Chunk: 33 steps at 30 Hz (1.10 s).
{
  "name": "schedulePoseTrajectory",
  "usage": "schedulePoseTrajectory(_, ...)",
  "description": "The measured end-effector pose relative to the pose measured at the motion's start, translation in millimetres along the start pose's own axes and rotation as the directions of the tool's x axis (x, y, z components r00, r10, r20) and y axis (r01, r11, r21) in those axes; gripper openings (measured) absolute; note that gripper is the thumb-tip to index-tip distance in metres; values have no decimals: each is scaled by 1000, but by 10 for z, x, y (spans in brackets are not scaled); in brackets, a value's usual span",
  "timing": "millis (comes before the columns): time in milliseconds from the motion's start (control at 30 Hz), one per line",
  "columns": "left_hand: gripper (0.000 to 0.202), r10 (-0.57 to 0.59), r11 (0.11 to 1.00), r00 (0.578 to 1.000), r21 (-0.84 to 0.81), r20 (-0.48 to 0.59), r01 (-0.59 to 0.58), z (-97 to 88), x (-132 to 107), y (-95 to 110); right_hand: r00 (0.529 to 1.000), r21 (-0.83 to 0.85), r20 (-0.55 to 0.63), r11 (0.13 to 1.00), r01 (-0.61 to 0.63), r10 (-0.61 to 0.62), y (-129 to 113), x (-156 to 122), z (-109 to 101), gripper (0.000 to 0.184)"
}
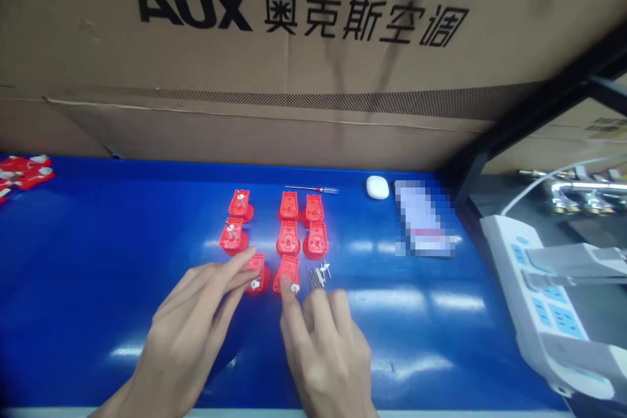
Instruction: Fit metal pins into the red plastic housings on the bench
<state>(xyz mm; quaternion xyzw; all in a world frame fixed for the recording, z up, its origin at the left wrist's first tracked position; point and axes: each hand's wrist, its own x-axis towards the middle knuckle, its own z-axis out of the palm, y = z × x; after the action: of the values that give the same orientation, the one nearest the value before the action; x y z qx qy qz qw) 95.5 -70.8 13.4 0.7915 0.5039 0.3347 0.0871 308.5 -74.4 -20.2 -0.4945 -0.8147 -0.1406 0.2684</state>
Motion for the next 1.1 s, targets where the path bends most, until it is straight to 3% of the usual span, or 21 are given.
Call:
schedulePoseTrajectory(200,59,25,1000,994,15,103,-26,-31,-42,-37,999,-1,26,999,34,-34,44,-76,7,38)
schedulePoseTrajectory(400,32,-50,998,997,44,-56,52,-13,-36,36,995,37,73,998,60,-62,108,-137,-3,51)
schedulePoseTrajectory(533,20,-36,994,998,104,-58,42,32,-42,29,997,68,59,996,53,-57,133,-151,-9,52)
schedulePoseTrajectory(867,24,-8,993,999,120,-37,12,28,-124,-59,997,119,75,993,8,-17,156,-181,61,47)
schedulePoseTrajectory(1100,26,-132,990,990,-65,-54,128,-3,-358,-50,981,213,55,962,169,-184,218,18,-78,40)
